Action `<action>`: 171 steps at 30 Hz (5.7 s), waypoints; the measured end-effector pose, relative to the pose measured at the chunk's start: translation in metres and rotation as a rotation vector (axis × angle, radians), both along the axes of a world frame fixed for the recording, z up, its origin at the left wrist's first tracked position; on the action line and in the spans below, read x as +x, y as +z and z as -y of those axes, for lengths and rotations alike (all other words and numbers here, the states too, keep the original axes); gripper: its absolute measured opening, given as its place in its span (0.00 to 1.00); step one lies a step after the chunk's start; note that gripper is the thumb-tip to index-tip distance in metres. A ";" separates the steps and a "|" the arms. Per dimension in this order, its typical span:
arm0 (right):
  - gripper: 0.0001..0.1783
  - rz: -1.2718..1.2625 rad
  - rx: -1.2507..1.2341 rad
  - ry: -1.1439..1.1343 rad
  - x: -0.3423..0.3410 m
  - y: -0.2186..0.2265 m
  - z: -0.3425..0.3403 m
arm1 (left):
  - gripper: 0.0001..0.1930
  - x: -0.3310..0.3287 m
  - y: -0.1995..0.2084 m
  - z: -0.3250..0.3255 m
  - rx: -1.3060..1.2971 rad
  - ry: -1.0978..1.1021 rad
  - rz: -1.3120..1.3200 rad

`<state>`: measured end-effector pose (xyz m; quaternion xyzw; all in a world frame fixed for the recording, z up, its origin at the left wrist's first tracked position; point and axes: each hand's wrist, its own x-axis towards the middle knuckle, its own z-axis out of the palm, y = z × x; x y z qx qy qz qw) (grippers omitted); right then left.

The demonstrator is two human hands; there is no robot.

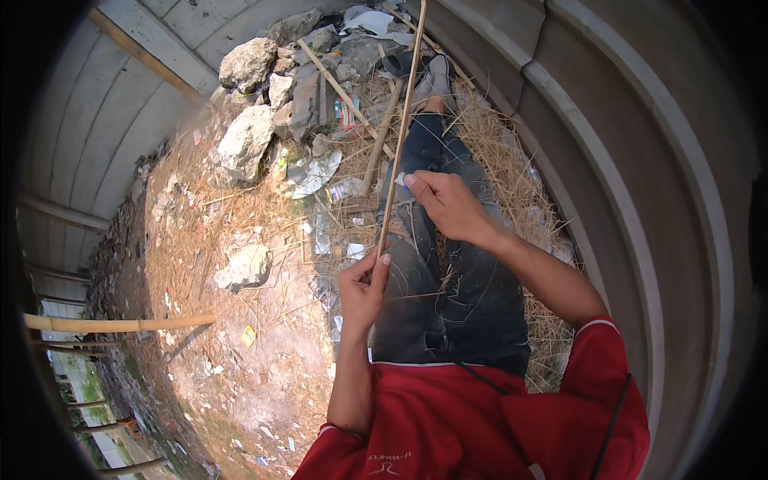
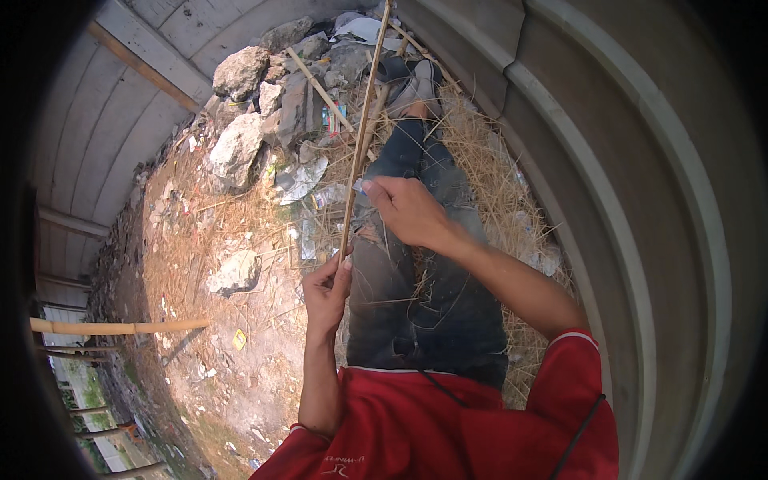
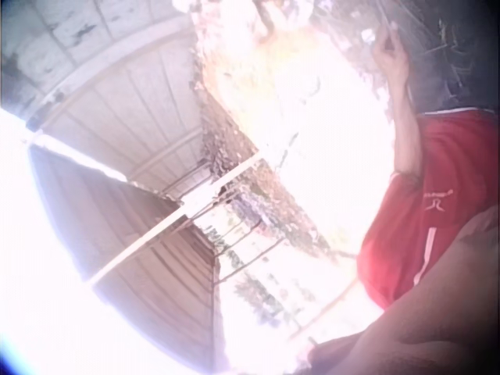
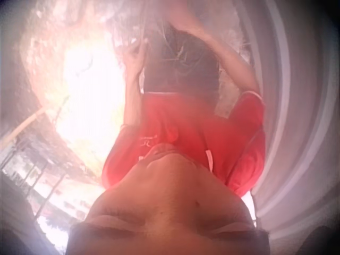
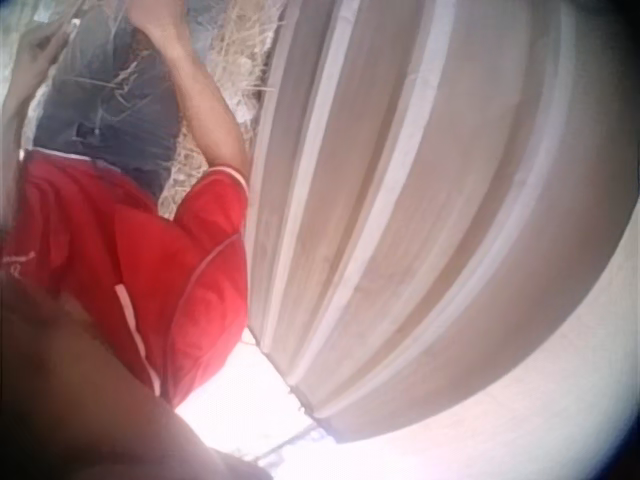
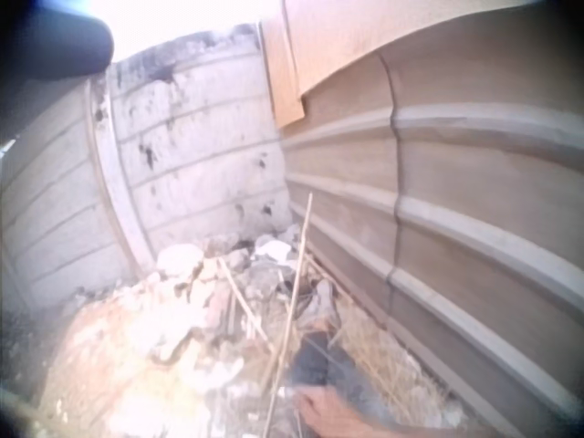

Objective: The person sits on the ground and uses a blue utility knife to shave the surface of a long bamboo stick. They hold the stick with their left hand and scrape the blade along its length with their right hand, removing the outer layer.

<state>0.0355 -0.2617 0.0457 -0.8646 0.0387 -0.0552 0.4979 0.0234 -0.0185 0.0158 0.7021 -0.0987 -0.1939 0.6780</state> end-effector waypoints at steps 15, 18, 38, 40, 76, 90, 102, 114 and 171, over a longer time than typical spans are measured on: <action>0.21 0.297 0.261 -0.374 0.035 0.042 0.050 | 0.14 -0.004 -0.039 -0.027 0.283 -0.004 0.543; 0.22 0.313 0.272 -0.466 0.037 0.070 0.079 | 0.12 -0.011 -0.058 -0.053 0.363 -0.015 0.624; 0.22 0.215 0.577 -0.201 0.025 0.103 0.056 | 0.35 -0.007 -0.017 -0.043 -0.033 -0.391 0.161; 0.22 0.128 0.677 -0.074 0.019 0.095 0.028 | 0.42 0.002 0.011 -0.016 -0.160 -0.406 0.135; 0.28 0.142 -0.292 -0.047 -0.047 0.076 0.047 | 0.27 -0.039 0.056 0.015 -0.176 -0.130 -0.360; 0.28 0.003 -0.383 -0.002 -0.047 0.047 0.034 | 0.25 -0.057 0.046 0.009 -0.080 -0.112 -0.243; 0.26 -0.037 -0.590 0.235 -0.065 0.040 -0.017 | 0.27 -0.037 0.015 0.014 0.174 -0.025 0.333; 0.30 0.047 -0.324 -0.286 -0.001 0.040 0.082 | 0.24 -0.059 0.017 -0.003 0.213 -0.030 0.452; 0.17 -0.099 0.702 -0.205 -0.127 -0.052 -0.058 | 0.25 -0.095 0.001 -0.008 0.253 -0.195 0.236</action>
